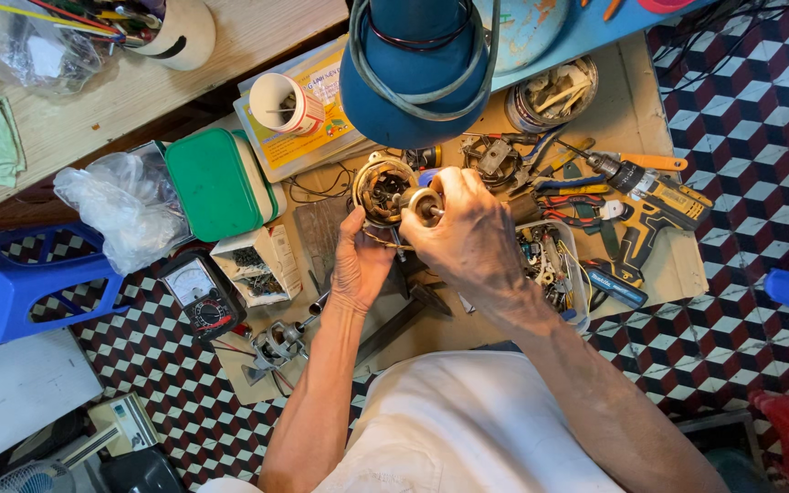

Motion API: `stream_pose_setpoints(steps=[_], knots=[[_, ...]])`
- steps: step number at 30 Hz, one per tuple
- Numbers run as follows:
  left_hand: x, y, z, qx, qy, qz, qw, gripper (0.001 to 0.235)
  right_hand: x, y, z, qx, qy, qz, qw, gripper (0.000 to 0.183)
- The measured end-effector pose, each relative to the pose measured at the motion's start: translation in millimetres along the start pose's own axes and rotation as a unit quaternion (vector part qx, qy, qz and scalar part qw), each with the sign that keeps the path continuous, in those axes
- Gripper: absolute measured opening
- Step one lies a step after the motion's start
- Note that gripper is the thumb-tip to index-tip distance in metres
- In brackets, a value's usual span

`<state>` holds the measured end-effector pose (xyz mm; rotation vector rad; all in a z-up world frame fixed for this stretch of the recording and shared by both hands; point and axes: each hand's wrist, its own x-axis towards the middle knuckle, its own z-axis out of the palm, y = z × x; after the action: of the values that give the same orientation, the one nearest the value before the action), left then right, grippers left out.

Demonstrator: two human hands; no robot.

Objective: The person works on a disassembled electrical motor, using a small brush to clean internal components and applying liquid from a bottle. They repeatedly wipe the motor with a cloth and rotate the shaft to inspect the assembly.

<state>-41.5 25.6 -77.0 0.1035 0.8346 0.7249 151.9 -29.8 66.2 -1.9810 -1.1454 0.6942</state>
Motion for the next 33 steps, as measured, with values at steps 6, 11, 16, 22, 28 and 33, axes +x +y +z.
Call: stream_pose_setpoints(steps=[6,11,16,22,28,33], knots=[[2,1,-7,0.002,0.003,-0.007,1.0,0.039,-8,-1,7,-0.01,0.007,-0.099,0.995,0.031],[2,0,-12,0.006,-0.002,0.0,1.0,0.036,-8,-1,12,-0.035,0.015,-0.146,0.989,0.031],[-1,0,-6,0.015,0.0,0.006,1.0,0.038,-4,-2,11,-0.039,0.007,-0.176,0.984,0.038],[-17,3,18,0.106,-0.011,0.076,0.991,0.059,2,4,5,0.041,-0.03,0.016,0.999,0.033],[-33,9,52,0.288,-0.029,0.174,0.941,0.099,-3,41,7,0.334,-0.102,0.278,0.895,0.036],[-52,11,80,0.402,-0.074,0.232,0.883,0.121,-28,63,6,0.483,-0.115,0.251,0.831,0.04]])
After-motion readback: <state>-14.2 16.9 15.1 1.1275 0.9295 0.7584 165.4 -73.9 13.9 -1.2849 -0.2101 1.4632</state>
